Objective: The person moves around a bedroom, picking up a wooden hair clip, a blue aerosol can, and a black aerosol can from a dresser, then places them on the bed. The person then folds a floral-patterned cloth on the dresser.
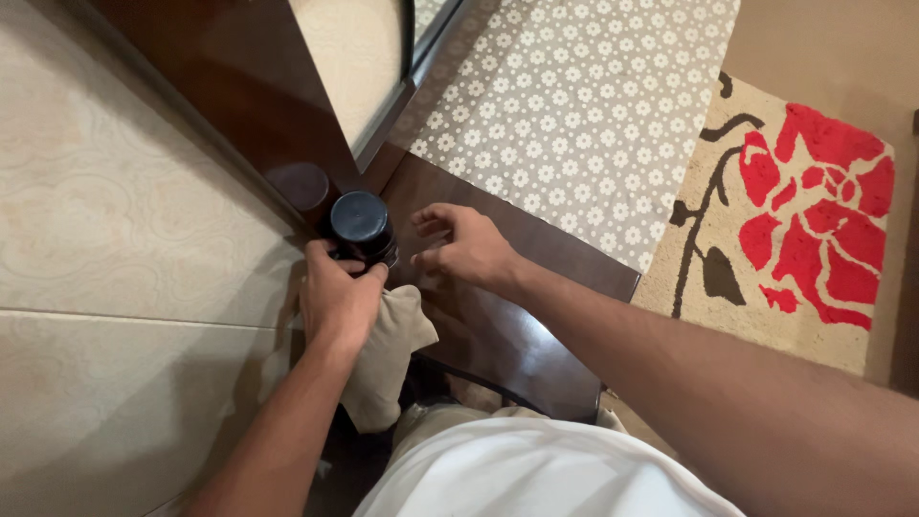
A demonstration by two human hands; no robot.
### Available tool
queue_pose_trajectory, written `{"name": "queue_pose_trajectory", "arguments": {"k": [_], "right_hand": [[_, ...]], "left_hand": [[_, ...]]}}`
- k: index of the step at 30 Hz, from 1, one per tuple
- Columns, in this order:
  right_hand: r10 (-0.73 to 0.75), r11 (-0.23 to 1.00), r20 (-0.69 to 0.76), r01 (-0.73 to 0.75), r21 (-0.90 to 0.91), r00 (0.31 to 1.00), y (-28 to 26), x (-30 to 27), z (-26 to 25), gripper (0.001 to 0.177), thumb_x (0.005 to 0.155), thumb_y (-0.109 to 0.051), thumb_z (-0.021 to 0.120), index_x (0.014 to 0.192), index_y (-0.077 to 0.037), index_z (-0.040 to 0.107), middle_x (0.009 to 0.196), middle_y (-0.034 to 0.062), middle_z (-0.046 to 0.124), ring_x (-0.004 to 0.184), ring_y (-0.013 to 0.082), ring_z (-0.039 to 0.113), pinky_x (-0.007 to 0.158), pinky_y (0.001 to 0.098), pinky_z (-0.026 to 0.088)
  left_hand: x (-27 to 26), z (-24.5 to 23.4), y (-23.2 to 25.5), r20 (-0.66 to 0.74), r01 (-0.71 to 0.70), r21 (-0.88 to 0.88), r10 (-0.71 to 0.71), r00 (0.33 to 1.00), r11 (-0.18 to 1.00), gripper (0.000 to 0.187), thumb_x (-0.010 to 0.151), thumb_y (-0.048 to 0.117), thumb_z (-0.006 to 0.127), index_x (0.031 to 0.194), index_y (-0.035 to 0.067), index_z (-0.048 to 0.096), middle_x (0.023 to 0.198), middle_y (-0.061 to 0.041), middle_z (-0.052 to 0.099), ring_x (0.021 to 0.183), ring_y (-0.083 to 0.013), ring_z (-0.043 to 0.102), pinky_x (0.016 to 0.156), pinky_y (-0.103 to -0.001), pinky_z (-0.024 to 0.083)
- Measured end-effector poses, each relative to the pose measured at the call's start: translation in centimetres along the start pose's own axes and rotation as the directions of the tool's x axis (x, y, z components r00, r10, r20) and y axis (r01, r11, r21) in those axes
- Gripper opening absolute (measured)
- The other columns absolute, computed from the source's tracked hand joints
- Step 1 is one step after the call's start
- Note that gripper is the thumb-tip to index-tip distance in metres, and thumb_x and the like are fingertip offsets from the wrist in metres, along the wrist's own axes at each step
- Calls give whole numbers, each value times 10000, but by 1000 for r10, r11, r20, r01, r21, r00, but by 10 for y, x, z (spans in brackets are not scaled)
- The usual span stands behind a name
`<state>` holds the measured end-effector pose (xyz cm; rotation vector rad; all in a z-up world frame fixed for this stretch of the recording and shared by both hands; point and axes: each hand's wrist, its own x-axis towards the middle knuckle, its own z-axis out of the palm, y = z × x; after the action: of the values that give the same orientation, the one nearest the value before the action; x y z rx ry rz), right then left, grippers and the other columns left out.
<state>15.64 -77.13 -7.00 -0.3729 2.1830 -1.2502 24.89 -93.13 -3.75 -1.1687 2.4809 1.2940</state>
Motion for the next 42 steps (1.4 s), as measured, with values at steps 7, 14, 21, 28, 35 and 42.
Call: {"name": "queue_pose_trajectory", "arguments": {"k": [7,14,21,28,35,42], "right_hand": [[-49,998,-10,50,33,999,0,32,24,780,699,-100,802,1426,-80,520,1373,102,646,1148,241,692,938,360,581],[-58,998,16,58,-1,998,-6,49,40,850,614,-113,851,1405,-59,546,1219,121,736,1089,218,723,924,336,582],[-142,986,-17,140,-93,990,-2,53,45,815,604,-149,853,1368,-68,582,1214,131,741,1092,252,728,953,337,569],[-113,985,-33,108,-132,993,-1,53,48,830,601,-163,868,1372,-82,572,1212,130,734,1110,269,712,954,348,564],[-123,985,-43,116,-130,991,-1,53,49,797,617,-160,860,1359,-85,579,1212,126,737,1121,270,712,965,349,561],[-139,985,-66,131,-111,988,1,48,44,798,615,-167,869,1354,-72,580,1212,129,735,1120,270,713,964,354,556]], "left_hand": [[14,-7,-10,38,38,57,-40,998,998,691,797,190,778,1438,129,528,1370,-71,645,1251,-280,618,1077,-426,458],[22,-7,-12,46,23,59,-25,999,998,631,781,192,786,1385,134,612,1364,-83,663,1278,-289,611,1095,-424,452],[21,-7,-9,48,18,46,-20,999,999,645,784,179,776,1399,124,592,1354,-93,662,1266,-291,611,1086,-427,449],[19,-8,-7,61,33,51,-36,997,998,614,802,189,770,1387,114,602,1358,-97,663,1273,-283,617,1097,-422,453],[21,-7,-6,63,26,68,-30,998,997,630,804,196,766,1401,102,588,1365,-112,653,1276,-292,610,1105,-425,443],[21,-6,-4,70,5,85,-11,997,996,624,800,216,760,1400,151,599,1372,-91,657,1271,-293,613,1098,-428,450]]}}
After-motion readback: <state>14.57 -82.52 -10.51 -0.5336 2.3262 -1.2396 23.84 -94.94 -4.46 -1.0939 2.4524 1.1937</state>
